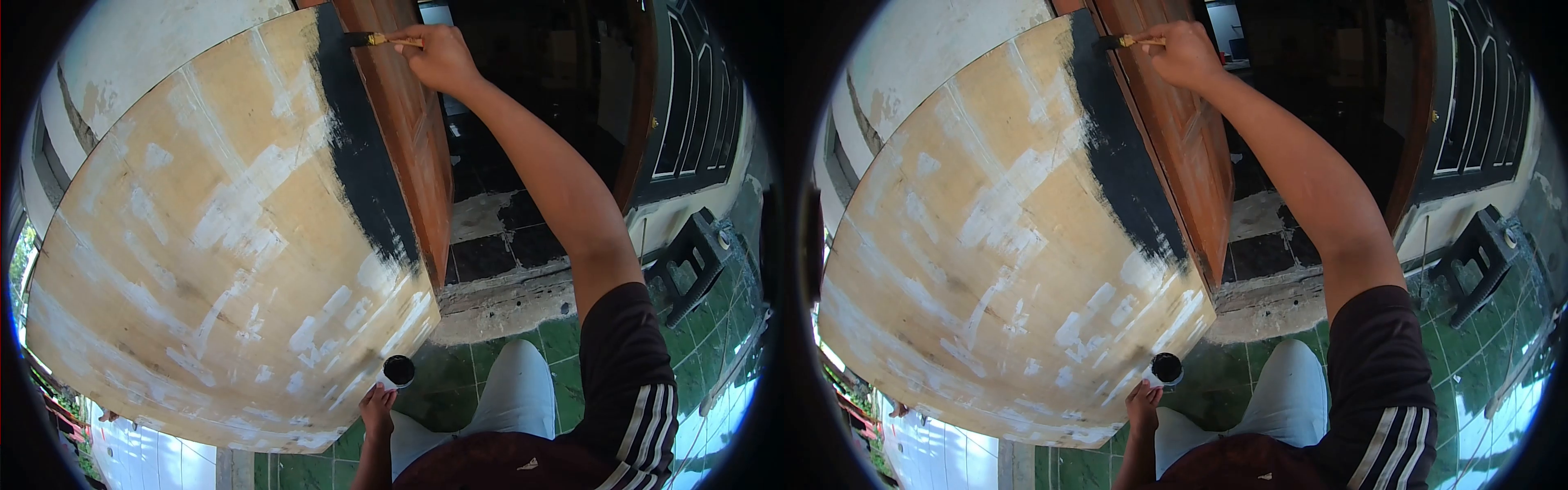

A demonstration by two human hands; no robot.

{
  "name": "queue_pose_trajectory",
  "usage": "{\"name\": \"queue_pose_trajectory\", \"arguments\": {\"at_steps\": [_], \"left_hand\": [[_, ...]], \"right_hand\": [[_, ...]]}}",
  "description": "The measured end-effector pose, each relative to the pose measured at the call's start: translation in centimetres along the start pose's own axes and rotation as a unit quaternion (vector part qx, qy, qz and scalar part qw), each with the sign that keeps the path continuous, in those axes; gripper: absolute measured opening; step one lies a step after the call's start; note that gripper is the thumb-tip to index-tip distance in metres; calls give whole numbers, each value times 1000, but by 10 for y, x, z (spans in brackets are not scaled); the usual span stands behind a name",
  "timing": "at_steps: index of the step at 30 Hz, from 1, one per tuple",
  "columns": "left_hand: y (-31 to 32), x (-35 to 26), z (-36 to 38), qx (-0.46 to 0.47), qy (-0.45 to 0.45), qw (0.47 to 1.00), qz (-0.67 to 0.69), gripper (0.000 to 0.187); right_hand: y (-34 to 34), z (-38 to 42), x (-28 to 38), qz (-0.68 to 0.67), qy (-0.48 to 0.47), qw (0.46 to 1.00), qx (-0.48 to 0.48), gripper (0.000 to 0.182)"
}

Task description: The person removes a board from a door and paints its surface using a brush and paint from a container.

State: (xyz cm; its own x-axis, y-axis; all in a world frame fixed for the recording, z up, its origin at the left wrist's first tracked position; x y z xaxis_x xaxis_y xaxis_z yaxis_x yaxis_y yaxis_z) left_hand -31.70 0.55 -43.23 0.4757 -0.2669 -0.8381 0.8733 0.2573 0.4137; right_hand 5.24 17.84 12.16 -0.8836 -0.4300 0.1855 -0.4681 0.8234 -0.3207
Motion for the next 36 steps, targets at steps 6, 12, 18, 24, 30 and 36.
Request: {"name": "queue_pose_trajectory", "arguments": {"at_steps": [6, 12, 18, 24, 30, 36], "left_hand": [[-7, 3, -3, 2, -2, 1000, 3, 35], [-10, 3, -4, 0, -3, 1000, 1, 34], [-10, 6, -5, 1, -2, 1000, 4, 33], [-7, -2, 3, -11, 1, 1000, 3, 33], [-17, 1, -2, 4, 6, 1000, 3, 34], [-20, 3, -6, -1, 7, 1000, 8, 36]], "right_hand": [[26, 14, -33, 1, -116, 992, 40, 20], [18, 1, -15, 0, -76, 997, 1, 20], [2, -3, -8, 5, -1, 1000, 24, 21], [17, -4, -17, 66, -134, 988, 23, 26], [21, 14, 25, 174, -154, 970, 75, 34], [8, 21, 47, 175, -145, 972, 56, 31]]}}
Point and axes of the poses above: each hand's wrist, its own z-axis away from the middle knuckle, its own y-axis out of the palm, x = y × z, the point moved 3 cm from there along -z, towards the middle knuckle, and after that the axes turned 3 degrees about z, right-handed, at the moved point
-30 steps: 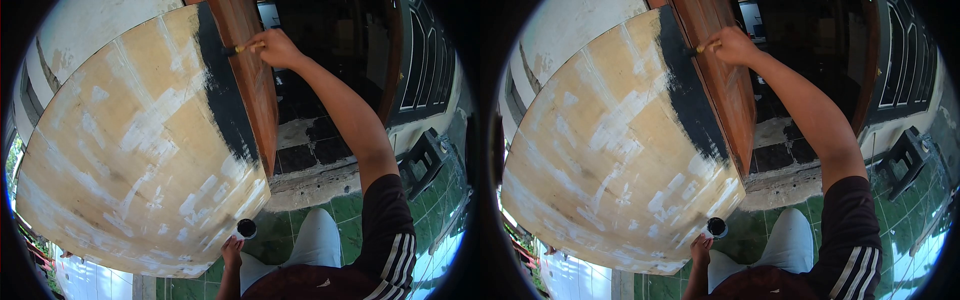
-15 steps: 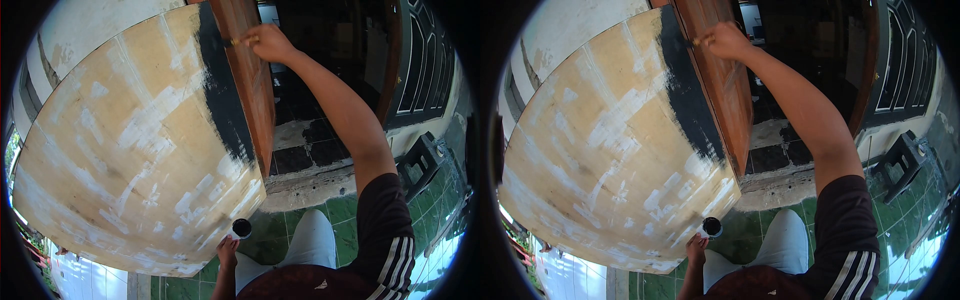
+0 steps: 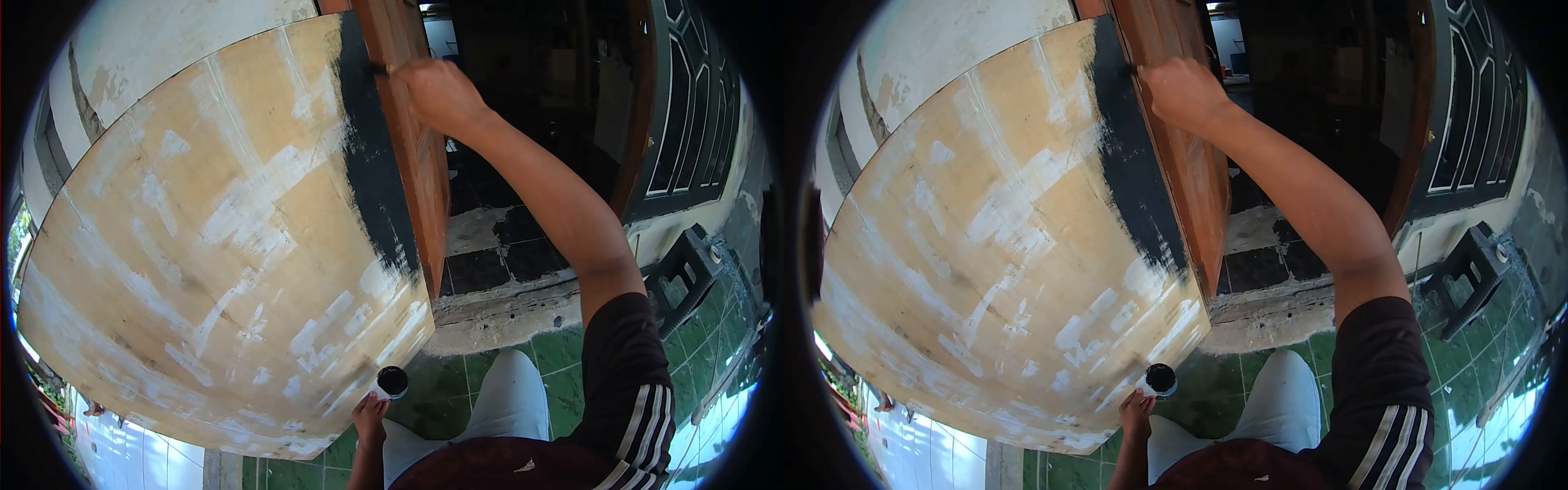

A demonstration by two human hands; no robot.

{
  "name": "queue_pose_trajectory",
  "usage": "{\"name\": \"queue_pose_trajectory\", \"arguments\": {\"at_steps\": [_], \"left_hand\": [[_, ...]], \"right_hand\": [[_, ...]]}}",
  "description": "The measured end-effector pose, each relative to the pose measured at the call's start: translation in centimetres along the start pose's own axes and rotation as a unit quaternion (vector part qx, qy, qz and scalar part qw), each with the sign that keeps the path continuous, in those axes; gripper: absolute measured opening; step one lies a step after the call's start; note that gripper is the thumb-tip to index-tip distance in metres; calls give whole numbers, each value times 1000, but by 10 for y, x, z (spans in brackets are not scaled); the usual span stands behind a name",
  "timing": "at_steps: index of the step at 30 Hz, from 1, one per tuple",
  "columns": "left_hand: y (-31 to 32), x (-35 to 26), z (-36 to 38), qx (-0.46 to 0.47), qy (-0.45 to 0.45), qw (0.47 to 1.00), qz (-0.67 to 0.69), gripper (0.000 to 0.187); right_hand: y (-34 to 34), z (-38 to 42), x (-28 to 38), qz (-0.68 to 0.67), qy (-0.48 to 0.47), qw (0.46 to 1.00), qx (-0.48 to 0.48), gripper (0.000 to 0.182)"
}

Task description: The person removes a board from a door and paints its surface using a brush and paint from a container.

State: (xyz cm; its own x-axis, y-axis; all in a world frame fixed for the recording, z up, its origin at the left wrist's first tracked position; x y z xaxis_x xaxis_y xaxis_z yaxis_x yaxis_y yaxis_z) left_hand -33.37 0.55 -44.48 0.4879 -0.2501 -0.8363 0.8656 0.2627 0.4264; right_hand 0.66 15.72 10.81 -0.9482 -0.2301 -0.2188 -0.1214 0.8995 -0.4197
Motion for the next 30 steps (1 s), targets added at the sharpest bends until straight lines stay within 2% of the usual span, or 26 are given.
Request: {"name": "queue_pose_trajectory", "arguments": {"at_steps": [3, 6, 9, 12, 15, 18, 21, 24, 27, 30], "left_hand": [[-1, 3, -5, -4, -3, 1000, 0, 36], [-5, 5, -6, -4, -7, 1000, 2, 35], [-2, 8, -11, 0, -6, 1000, 5, 35], [-3, 11, -11, 6, -6, 1000, 10, 35], [-4, 5, -7, 4, -8, 1000, 13, 34], [-5, 8, -7, 1, -11, 1000, 14, 34], [-7, 12, -6, 3, -13, 1000, 7, 33], [-9, 14, -6, 2, -12, 1000, 13, 31], [-8, 12, 2, -4, -12, 1000, 21, 29], [-10, 13, 3, -5, -9, 1000, 20, 28]], "right_hand": [[0, -9, 12, 20, -17, 1000, -8, 33], [22, 11, 32, 29, -65, 997, 29, 32], [9, 2, 31, 46, -15, 998, 42, 32], [11, -14, 22, 36, 9, 999, -6, 33], [27, 9, 38, 50, -71, 996, 11, 34], [16, 17, 40, 50, -48, 989, 133, 31], [13, 2, 31, 60, -23, 996, 59, 27], [33, 25, 40, 42, -15, 996, 80, 23], [45, 53, 40, 14, -54, 994, 89, 24], [30, 40, 30, -34, 11, 999, 12, 25]]}}
Point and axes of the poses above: each hand's wrist, its own z-axis away from the middle knuckle, its own y-axis out of the palm, x = y × z, the point moved 3 cm from there along -z, towards the middle knuckle, and after that the axes turned 3 degrees about z, right-handed, at the moved point
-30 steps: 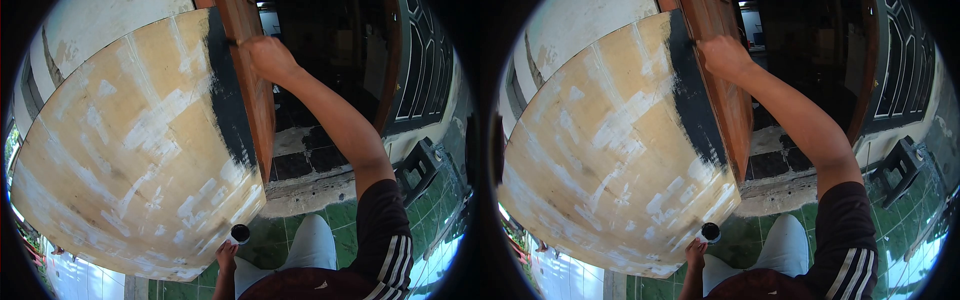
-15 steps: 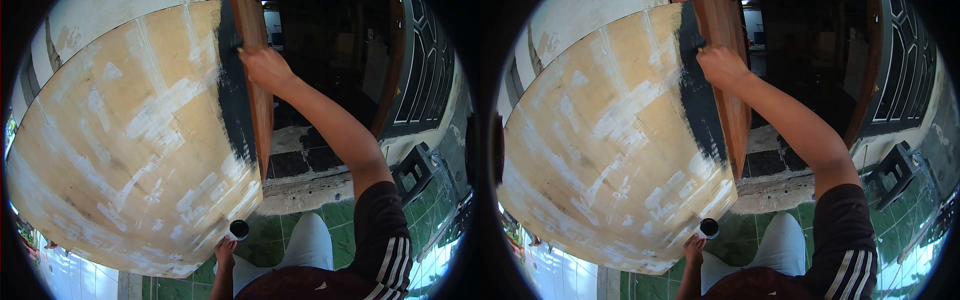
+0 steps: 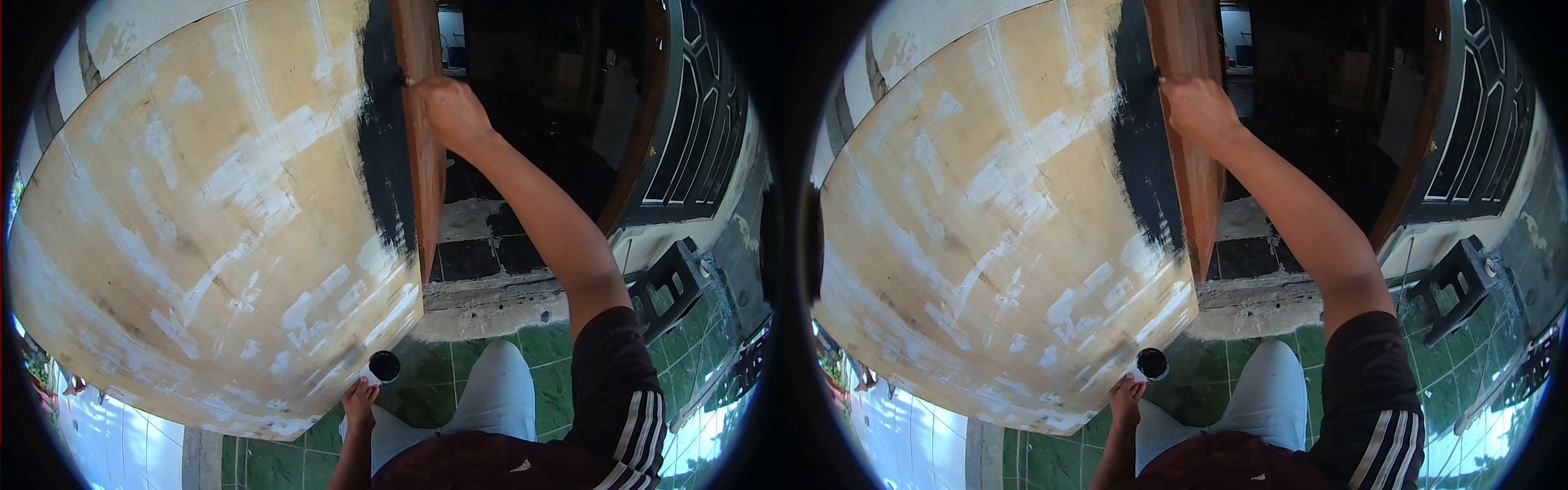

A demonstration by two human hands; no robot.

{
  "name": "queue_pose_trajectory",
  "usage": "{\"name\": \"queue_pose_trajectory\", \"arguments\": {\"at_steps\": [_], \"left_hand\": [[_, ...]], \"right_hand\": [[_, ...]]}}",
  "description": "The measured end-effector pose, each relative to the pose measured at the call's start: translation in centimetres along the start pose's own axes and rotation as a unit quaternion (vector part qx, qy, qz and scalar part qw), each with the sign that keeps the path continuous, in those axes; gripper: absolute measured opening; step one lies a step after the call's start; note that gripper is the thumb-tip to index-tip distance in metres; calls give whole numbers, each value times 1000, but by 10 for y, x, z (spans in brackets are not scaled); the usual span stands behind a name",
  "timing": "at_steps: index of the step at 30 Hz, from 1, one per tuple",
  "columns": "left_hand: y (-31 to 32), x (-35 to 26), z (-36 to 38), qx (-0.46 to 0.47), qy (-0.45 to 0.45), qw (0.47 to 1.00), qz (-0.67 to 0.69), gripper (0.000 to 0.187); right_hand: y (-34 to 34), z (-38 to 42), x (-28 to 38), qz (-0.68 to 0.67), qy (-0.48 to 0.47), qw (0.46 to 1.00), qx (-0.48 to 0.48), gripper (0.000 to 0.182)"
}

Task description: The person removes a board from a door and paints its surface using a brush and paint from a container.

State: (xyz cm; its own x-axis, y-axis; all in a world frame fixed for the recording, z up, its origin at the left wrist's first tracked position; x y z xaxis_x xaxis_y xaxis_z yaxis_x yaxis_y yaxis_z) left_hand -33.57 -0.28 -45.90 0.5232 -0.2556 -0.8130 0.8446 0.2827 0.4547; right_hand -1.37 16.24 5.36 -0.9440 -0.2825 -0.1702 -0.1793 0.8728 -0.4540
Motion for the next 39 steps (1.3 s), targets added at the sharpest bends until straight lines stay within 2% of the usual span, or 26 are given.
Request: {"name": "queue_pose_trajectory", "arguments": {"at_steps": [3, 6, 9, 12, 15, 18, 21, 24, 26, 29, 32, 33, 36, 39], "left_hand": [[-2, -2, 1, 3, -2, 1000, -6, 27], [-6, -3, 2, -1, -6, 1000, -9, 26], [-3, -9, 5, -5, -1, 1000, -7, 25], [-6, -8, 3, -3, -1, 1000, -10, 26], [-6, -10, 2, -1, -4, 1000, -13, 26], [-7, -5, -2, 1, -6, 1000, -10, 26], [-7, -9, 0, -2, 1, 1000, -11, 27], [-9, -8, 1, -3, 6, 1000, -3, 28], [-5, -7, 5, -3, 8, 1000, 5, 29], [-6, 1, 5, -7, -11, 1000, 5, 29], [-7, 2, 10, -1, -7, 1000, 4, 28], [-9, 1, 11, -2, -10, 1000, 0, 28], [-11, -2, 12, -3, -13, 1000, -10, 27], [-9, -4, 11, -6, -6, 1000, -16, 28]], "right_hand": [[10, 2, 0, -2, 39, 999, 27, 28], [28, 29, 10, 23, -17, 999, 42, 27], [16, 11, 4, 3, 41, 999, 34, 27], [12, -10, 10, 22, 45, 999, -6, 26], [34, 24, 28, 49, 7, 999, 19, 25], [42, 33, 30, 23, 1, 1000, -1, 26], [21, 2, 29, 27, 62, 998, 9, 27], [33, 16, 26, 46, 12, 996, -75, 14], [53, 55, 32, 67, -6, 997, -43, 14], [102, 140, 40, 32, 43, 993, 102, 18], [130, 203, 55, -4, 26, 989, 143, 22], [133, 209, 57, -11, 13, 990, 143, 22], [85, 139, 57, -14, 138, 966, 217, 27], [65, 106, 46, -68, 111, 991, -11, 23]]}}
Point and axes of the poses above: each hand's wrist, its own z-axis away from the middle knuckle, its own y-axis out of the palm, x = y × z, the point moved 3 cm from there along -z, towards the middle knuckle, and after that the axes turned 3 degrees about z, right-handed, at the moved point
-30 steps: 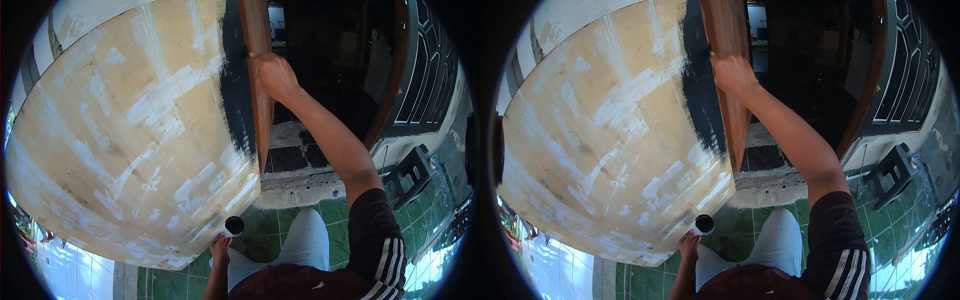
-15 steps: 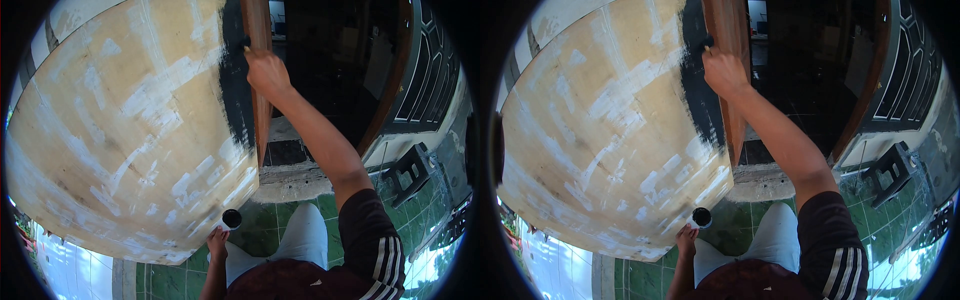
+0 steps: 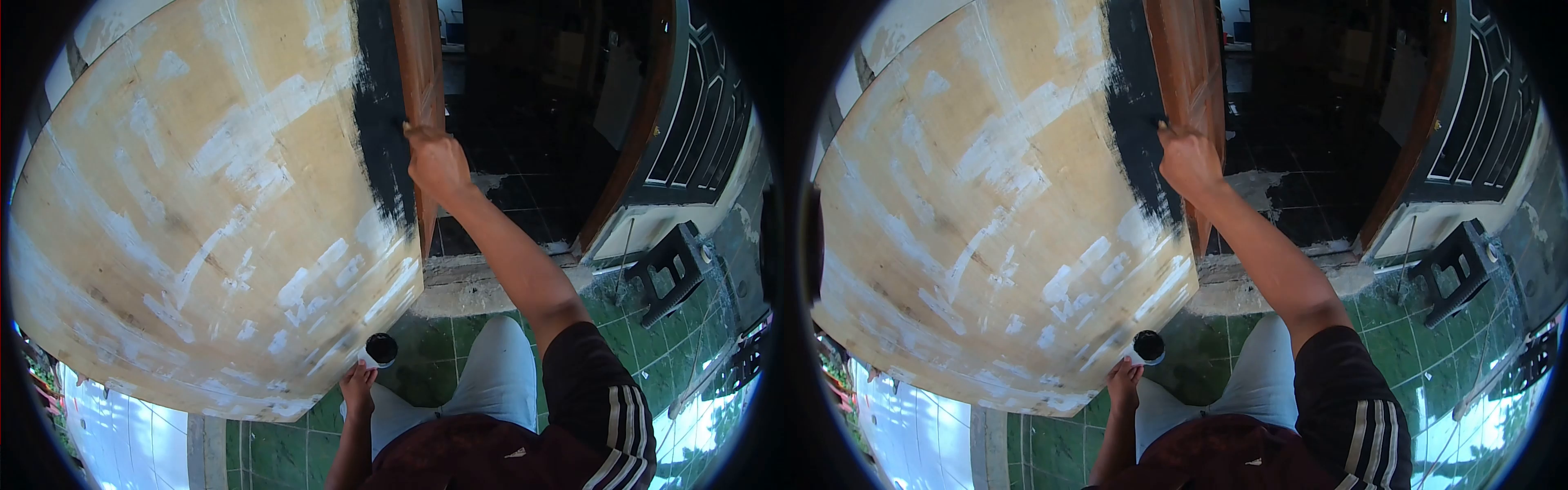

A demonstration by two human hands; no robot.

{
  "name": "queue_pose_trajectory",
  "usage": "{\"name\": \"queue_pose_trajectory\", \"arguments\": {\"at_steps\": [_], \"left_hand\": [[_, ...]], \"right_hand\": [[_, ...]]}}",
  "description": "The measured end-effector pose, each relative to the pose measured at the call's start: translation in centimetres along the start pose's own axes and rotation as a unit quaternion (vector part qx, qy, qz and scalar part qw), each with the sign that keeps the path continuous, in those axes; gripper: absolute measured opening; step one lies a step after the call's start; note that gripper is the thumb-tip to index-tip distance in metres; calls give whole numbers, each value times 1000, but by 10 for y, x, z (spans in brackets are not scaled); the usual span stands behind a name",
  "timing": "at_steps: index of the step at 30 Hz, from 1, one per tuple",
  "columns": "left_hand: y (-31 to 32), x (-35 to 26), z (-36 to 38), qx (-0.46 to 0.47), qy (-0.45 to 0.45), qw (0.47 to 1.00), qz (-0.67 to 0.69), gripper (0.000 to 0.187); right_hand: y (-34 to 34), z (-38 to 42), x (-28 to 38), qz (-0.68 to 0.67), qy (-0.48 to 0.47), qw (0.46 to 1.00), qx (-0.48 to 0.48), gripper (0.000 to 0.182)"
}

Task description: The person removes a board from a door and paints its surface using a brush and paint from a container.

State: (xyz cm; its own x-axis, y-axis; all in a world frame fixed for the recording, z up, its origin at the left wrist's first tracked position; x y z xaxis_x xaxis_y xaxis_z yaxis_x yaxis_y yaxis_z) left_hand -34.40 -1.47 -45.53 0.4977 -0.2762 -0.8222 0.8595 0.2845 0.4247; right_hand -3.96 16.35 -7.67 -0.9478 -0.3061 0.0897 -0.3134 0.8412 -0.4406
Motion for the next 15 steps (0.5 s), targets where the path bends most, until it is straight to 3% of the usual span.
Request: {"name": "queue_pose_trajectory", "arguments": {"at_steps": [3, 7, 10, 13, 15], "left_hand": [[-1, -1, 1, -5, 5, 1000, 2, 30], [-7, -2, 9, -11, -1, 1000, 5, 30], [-17, 0, 7, -11, -1, 1000, -14, 31], [-24, 1, 8, -13, -5, 999, -37, 32], [-21, -1, 7, -15, -7, 999, -43, 32]], "right_hand": [[9, 25, -3, 4, -18, 999, -35, 36], [69, 143, -16, -32, 86, 994, 64, 38], [115, 211, -32, -19, 136, 972, 191, 35], [100, 185, -33, -25, 181, 961, 208, 31], [71, 135, -26, -43, 179, 974, 129, 30]]}}
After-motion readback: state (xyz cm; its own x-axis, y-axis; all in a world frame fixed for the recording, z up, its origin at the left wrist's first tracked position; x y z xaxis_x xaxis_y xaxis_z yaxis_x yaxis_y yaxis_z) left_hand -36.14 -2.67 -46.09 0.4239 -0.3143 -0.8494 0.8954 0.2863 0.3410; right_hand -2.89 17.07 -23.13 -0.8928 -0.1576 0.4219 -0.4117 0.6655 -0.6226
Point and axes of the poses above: each hand's wrist, its own z-axis away from the middle knuckle, its own y-axis out of the palm, x = y × z, the point moved 3 cm from there along -z, towards the middle knuckle, and after that the axes turned 3 degrees about z, right-handed, at the moved point
